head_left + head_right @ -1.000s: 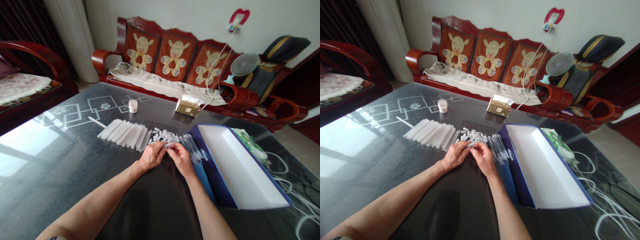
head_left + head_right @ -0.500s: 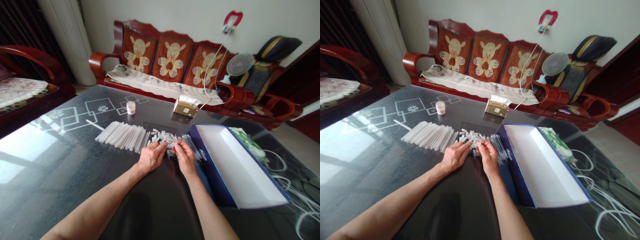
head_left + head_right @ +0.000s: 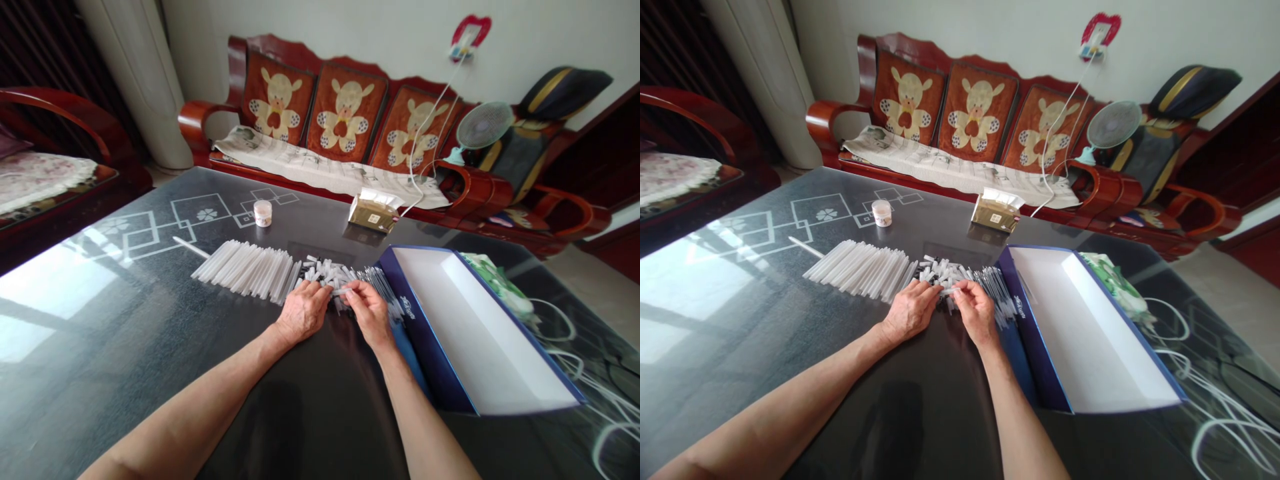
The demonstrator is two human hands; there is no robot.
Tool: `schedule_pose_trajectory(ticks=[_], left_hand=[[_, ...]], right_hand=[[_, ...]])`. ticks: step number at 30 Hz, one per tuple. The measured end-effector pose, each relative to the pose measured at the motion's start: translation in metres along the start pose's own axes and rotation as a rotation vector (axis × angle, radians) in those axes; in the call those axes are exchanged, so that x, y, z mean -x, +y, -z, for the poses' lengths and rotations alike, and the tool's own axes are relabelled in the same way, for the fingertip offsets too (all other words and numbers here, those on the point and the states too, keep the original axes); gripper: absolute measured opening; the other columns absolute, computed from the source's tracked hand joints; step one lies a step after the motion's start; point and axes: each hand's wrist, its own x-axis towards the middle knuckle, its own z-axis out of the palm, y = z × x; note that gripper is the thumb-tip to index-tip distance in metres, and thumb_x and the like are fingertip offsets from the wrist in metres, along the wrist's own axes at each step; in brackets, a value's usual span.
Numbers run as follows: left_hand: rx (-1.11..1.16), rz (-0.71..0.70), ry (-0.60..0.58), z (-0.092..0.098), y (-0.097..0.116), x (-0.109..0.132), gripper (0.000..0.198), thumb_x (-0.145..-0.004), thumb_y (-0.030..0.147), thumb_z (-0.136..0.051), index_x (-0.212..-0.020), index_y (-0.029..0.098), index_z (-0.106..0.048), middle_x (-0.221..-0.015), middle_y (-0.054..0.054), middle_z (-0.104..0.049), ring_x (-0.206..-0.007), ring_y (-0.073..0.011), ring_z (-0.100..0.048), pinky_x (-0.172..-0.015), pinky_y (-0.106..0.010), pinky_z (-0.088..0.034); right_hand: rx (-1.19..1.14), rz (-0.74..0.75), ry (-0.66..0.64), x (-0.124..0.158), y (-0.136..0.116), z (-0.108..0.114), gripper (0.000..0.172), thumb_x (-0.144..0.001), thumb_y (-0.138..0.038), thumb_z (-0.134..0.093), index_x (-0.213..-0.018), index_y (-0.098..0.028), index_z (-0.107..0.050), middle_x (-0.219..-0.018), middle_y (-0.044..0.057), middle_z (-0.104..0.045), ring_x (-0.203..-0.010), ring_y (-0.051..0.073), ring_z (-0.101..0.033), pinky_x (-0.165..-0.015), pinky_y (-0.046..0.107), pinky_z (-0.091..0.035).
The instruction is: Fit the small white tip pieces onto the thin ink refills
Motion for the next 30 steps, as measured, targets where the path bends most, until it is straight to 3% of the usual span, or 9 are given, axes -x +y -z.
schedule_pose_trajectory(ticks=[8,17,30], left_hand=[[-0.067,-0.013,-0.032,-0.002,-0.001,0.001,0.034,-0.095,0.02,-0.037,-0.119,0.016,-0.06,-0.079,-0.007,-0.059,-0.076,-0.0203,-0.051,-0.073,-0.034,-0.044],[-0.048,-0.001,-0.1,0.002,0.001,0.0,0.033,-0.095,0.021,-0.038,-0.119,0.017,-0.06,-0.081,-0.006,-0.059,-0.077,-0.02,-0.052,-0.075,-0.033,-0.044],[-0.034,-0.047,-0.041,-0.003,-0.004,0.003,0.032,-0.095,0.02,-0.039,-0.119,0.017,-0.06,-0.082,-0.006,-0.06,-0.078,-0.0197,-0.052,-0.075,-0.031,-0.046]], right_hand=[[0.084,0.016,-0.016,-0.001,0.002,0.003,0.029,-0.08,-0.041,-0.066,-0.1,-0.021,-0.067,-0.092,0.005,-0.071,-0.079,0.019,-0.069,-0.079,0.035,-0.056],[0.2,0.028,-0.05,-0.001,0.002,0.008,0.027,-0.082,-0.041,-0.064,-0.099,-0.021,-0.067,-0.088,0.005,-0.071,-0.074,0.018,-0.068,-0.073,0.032,-0.056],[0.231,-0.032,-0.066,0.002,-0.014,0.005,0.027,-0.08,-0.041,-0.063,-0.091,-0.017,-0.068,-0.072,0.003,-0.069,-0.059,0.015,-0.065,-0.06,0.027,-0.055]])
